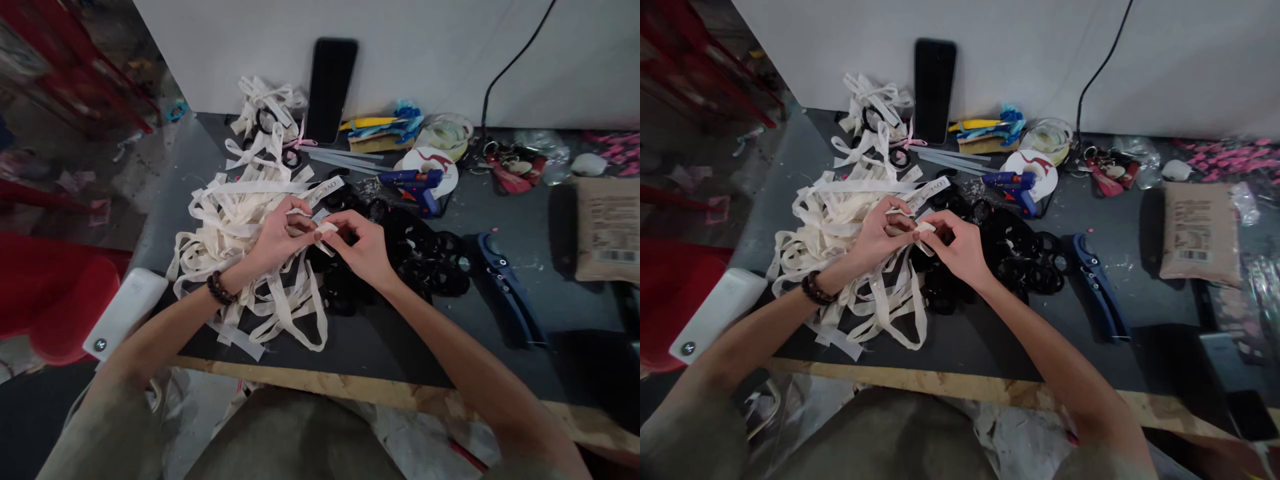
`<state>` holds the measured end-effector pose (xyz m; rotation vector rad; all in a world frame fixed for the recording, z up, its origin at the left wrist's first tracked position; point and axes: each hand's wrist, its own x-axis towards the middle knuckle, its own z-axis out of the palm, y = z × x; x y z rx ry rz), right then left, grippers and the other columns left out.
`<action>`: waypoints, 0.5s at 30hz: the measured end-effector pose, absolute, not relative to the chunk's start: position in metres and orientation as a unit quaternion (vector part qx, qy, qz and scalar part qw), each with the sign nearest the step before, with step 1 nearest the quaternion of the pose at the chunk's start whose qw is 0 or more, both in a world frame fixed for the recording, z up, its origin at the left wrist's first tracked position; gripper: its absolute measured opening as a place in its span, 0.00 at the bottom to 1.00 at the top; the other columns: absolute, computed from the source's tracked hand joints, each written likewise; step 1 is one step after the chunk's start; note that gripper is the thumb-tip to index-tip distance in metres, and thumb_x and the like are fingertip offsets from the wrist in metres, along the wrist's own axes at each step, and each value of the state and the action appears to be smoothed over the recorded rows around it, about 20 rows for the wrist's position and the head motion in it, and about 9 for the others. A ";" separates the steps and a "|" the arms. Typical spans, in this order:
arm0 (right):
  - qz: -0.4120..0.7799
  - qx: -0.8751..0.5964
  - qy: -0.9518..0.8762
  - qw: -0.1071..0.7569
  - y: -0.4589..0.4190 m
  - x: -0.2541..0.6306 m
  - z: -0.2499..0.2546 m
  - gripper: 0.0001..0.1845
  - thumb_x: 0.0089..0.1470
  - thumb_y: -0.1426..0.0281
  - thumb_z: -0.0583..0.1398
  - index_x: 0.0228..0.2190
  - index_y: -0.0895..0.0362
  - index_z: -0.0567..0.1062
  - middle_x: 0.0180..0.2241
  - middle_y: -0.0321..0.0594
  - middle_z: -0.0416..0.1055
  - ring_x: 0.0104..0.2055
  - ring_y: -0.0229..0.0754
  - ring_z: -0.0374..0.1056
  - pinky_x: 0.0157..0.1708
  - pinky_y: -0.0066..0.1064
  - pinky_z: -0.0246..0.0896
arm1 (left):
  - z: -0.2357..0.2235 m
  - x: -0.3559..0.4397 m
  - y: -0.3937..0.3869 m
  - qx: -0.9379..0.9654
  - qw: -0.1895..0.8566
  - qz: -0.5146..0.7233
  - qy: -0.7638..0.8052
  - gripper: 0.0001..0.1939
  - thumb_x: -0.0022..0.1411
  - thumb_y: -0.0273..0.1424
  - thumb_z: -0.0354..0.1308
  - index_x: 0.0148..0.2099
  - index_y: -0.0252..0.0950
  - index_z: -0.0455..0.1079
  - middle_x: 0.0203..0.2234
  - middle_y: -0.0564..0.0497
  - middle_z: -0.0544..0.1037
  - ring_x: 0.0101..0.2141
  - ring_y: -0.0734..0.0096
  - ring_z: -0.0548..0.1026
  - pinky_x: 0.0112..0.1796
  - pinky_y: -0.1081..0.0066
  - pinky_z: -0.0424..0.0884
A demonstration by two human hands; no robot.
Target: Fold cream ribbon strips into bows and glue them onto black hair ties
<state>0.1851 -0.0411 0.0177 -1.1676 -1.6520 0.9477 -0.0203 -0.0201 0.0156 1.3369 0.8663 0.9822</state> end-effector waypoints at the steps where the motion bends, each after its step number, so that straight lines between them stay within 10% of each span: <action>1: 0.377 -0.469 -0.667 0.440 -0.041 0.185 0.017 0.27 0.65 0.40 0.67 0.40 0.51 0.84 0.36 0.38 0.84 0.31 0.40 0.72 0.33 0.33 0.69 | 0.016 -0.020 -0.020 0.573 0.591 0.424 0.377 0.32 0.58 0.49 0.81 0.47 0.42 0.65 0.30 0.56 0.83 0.30 0.72 0.84 0.30 0.76 0.76; 15: 0.377 -0.474 -0.655 0.452 -0.042 0.184 0.016 0.18 0.68 0.51 0.68 0.37 0.52 0.84 0.31 0.35 0.82 0.29 0.38 0.71 0.31 0.31 0.67 | 0.008 -0.021 -0.023 0.601 0.529 0.443 0.405 0.36 0.63 0.50 0.78 0.63 0.41 0.67 0.34 0.53 0.86 0.35 0.66 0.89 0.33 0.74 0.82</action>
